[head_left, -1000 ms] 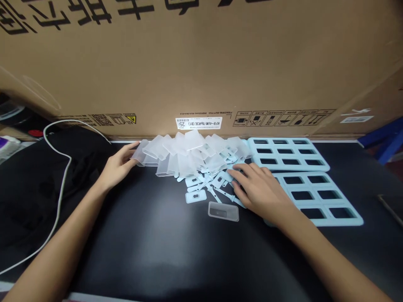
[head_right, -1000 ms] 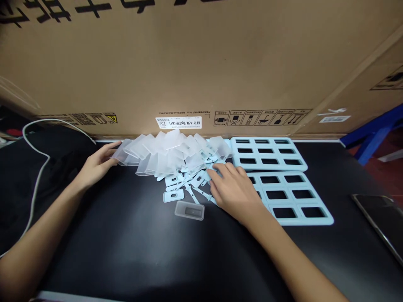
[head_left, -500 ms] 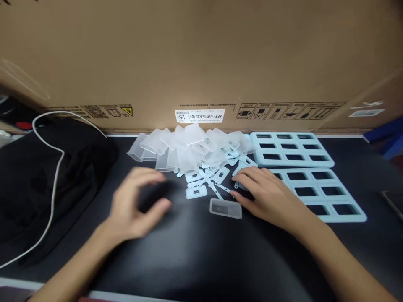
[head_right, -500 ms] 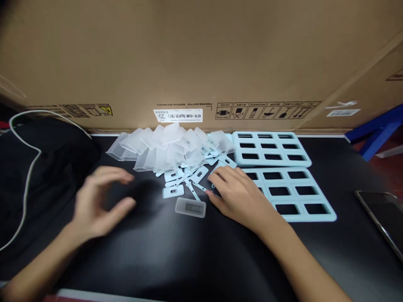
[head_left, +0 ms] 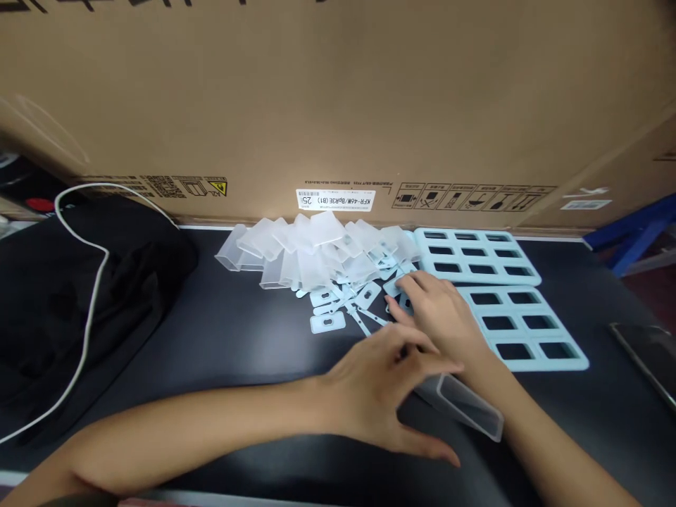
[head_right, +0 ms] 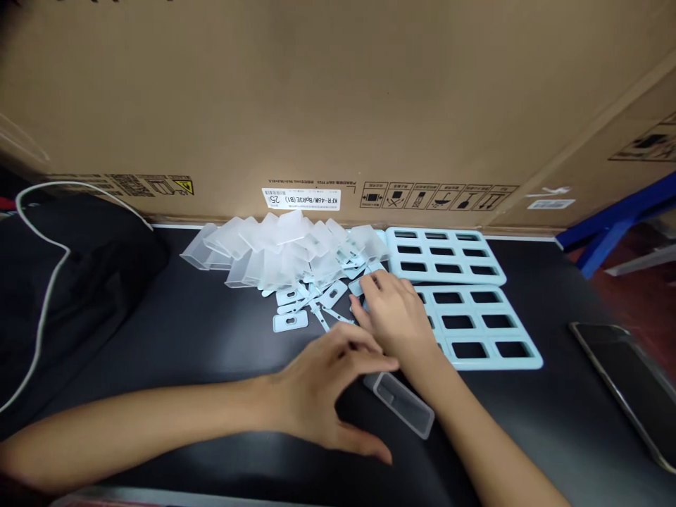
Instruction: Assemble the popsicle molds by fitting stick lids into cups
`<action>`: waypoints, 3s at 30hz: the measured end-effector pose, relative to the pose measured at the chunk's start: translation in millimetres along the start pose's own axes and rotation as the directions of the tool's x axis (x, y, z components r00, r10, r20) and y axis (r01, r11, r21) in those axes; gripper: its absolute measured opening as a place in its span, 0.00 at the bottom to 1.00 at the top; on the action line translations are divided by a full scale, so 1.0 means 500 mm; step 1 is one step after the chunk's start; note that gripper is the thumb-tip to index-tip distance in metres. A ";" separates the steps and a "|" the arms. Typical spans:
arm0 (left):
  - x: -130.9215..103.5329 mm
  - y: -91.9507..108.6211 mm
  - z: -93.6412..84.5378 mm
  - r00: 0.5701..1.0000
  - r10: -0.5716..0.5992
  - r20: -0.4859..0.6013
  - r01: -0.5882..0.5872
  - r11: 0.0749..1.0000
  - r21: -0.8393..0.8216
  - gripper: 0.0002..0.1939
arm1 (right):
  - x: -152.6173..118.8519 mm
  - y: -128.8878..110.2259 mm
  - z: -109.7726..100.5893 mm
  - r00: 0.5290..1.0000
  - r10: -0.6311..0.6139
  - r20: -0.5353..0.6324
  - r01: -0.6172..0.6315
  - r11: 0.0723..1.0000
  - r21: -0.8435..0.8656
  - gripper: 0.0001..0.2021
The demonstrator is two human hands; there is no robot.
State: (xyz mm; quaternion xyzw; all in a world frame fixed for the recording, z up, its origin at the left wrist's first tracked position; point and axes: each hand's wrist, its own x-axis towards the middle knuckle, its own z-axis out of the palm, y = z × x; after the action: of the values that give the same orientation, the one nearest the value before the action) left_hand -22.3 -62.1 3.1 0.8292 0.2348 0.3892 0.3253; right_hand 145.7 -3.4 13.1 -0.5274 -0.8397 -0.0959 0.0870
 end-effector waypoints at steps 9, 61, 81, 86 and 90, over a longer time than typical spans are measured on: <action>-0.012 -0.019 -0.002 0.972 0.209 0.105 -0.204 0.978 -0.053 0.11 | 0.002 0.006 -0.007 0.962 0.031 -0.271 -0.004 0.995 0.098 0.04; -0.065 -0.033 -0.104 0.985 0.002 0.173 -0.050 0.961 0.273 0.22 | -0.048 -0.022 -0.046 0.968 -0.171 0.186 0.090 0.921 0.378 0.04; -0.070 -0.041 -0.130 0.972 0.046 0.229 -0.091 0.977 0.192 0.09 | -0.045 0.022 -0.129 0.981 0.109 0.159 -0.190 0.409 0.893 0.08; -0.071 -0.041 -0.123 0.984 -0.001 0.179 -0.045 0.967 0.251 0.11 | -0.043 -0.008 -0.128 0.986 0.094 0.139 -0.165 0.412 0.896 0.06; -0.074 -0.036 -0.120 0.982 -0.023 0.185 -0.032 0.957 0.288 0.11 | -0.047 -0.045 -0.122 0.985 -0.002 0.170 -0.155 0.406 0.901 0.07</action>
State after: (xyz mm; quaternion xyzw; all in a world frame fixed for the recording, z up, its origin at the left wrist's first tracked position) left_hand -94.4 -52.3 1.0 0.9012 0.2557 0.2720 0.2201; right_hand 138.4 -49.0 64.7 -0.4386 -0.7356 0.4181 0.3029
